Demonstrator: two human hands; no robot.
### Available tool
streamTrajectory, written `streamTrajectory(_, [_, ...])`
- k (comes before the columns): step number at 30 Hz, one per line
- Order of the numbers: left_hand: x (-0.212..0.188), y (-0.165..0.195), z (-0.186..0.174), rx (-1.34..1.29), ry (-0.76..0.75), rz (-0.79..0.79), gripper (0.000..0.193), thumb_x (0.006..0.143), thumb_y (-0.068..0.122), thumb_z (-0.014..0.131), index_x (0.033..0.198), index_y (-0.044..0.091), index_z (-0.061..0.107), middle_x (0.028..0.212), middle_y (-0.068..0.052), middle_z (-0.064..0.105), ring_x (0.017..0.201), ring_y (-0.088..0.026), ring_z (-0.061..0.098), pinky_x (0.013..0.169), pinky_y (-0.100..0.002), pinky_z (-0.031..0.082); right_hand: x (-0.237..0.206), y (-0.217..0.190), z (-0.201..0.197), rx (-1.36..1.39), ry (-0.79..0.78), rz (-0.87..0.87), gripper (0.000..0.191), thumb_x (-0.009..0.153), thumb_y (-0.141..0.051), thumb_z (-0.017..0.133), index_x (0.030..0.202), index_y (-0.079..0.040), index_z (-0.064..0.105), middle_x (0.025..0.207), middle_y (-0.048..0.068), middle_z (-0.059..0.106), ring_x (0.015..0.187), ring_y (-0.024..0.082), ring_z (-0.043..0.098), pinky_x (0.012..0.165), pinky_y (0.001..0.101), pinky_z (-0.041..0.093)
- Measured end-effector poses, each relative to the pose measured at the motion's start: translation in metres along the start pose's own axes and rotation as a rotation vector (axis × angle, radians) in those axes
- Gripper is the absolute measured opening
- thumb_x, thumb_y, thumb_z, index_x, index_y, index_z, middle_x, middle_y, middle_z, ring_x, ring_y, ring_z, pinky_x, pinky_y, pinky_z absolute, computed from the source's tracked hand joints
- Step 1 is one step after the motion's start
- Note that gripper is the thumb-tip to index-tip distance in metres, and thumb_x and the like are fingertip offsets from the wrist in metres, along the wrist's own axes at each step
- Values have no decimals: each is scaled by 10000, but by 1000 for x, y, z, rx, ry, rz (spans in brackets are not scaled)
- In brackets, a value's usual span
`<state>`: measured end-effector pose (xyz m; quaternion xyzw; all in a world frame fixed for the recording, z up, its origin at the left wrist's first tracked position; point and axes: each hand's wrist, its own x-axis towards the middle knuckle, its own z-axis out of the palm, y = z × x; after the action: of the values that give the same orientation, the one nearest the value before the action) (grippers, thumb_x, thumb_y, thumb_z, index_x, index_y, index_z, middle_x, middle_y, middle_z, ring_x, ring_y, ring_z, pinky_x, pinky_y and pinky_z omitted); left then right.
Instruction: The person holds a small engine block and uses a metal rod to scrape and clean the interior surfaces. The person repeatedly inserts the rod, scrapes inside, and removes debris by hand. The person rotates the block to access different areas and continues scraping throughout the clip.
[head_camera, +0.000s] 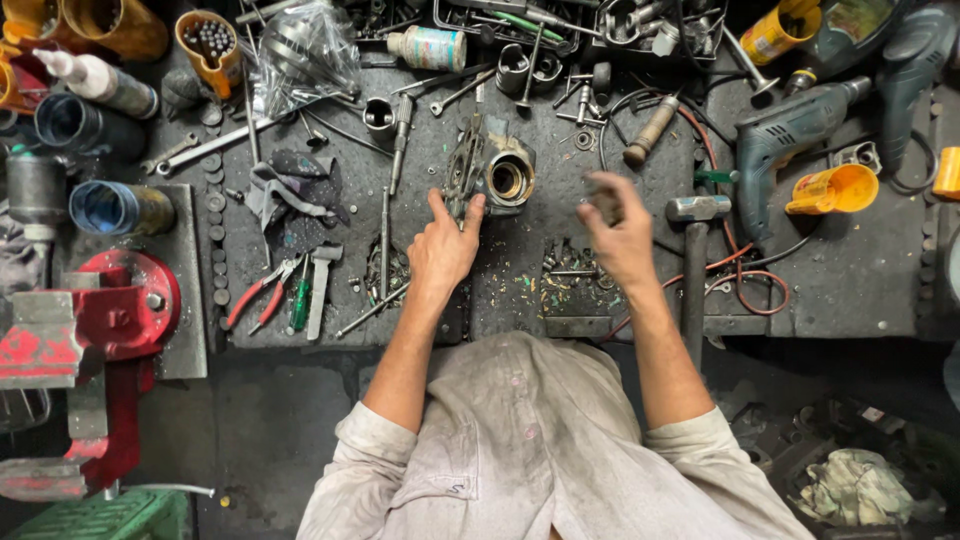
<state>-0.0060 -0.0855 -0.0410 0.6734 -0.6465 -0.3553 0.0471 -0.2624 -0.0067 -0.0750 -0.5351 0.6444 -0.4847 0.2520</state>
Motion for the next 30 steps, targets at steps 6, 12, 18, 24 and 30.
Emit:
streamTrajectory(6, [0,2,3,-7,12,-7,953,956,765,314,1557,29,247,1017,-362,699,1012,-569,662,912,-615,489,-7,1,19,68,-77,-127,248,1128,-307,612,1264,-100,596,977,40,693,870,107,656,744,281,526])
streamTrajectory(12, [-2,3,4,9,26,-16,964,949,770,312,1566,32,244,1023,-366,696,1026,-571,654,917,-615,485,-10,-8,24,235,138,152,322,1109,-315,544,1311,-105,679,838,24,604,721,94,534,649,278,443])
streamTrajectory(18, [0,2,5,3,17,-9,989,935,768,313,1566,11,234,1028,-366,694,1032,-565,654,910,-619,483,-7,-13,31,-99,-40,64,295,1087,-292,549,1207,-80,715,798,91,697,683,89,571,604,301,467])
streamTrajectory(24, [0,2,6,-24,14,-19,979,947,766,314,1562,7,244,1040,-369,695,1050,-561,656,941,-610,482,-3,-5,33,25,223,-186,277,1176,-280,513,1152,-54,671,872,91,629,779,114,562,694,286,454])
streamTrajectory(30, [1,3,5,-8,-6,-19,965,950,756,315,1569,22,225,1038,-368,694,1041,-569,650,932,-620,477,-4,-8,32,67,105,63,258,1118,-256,595,1130,-23,704,789,130,609,665,91,510,607,290,416])
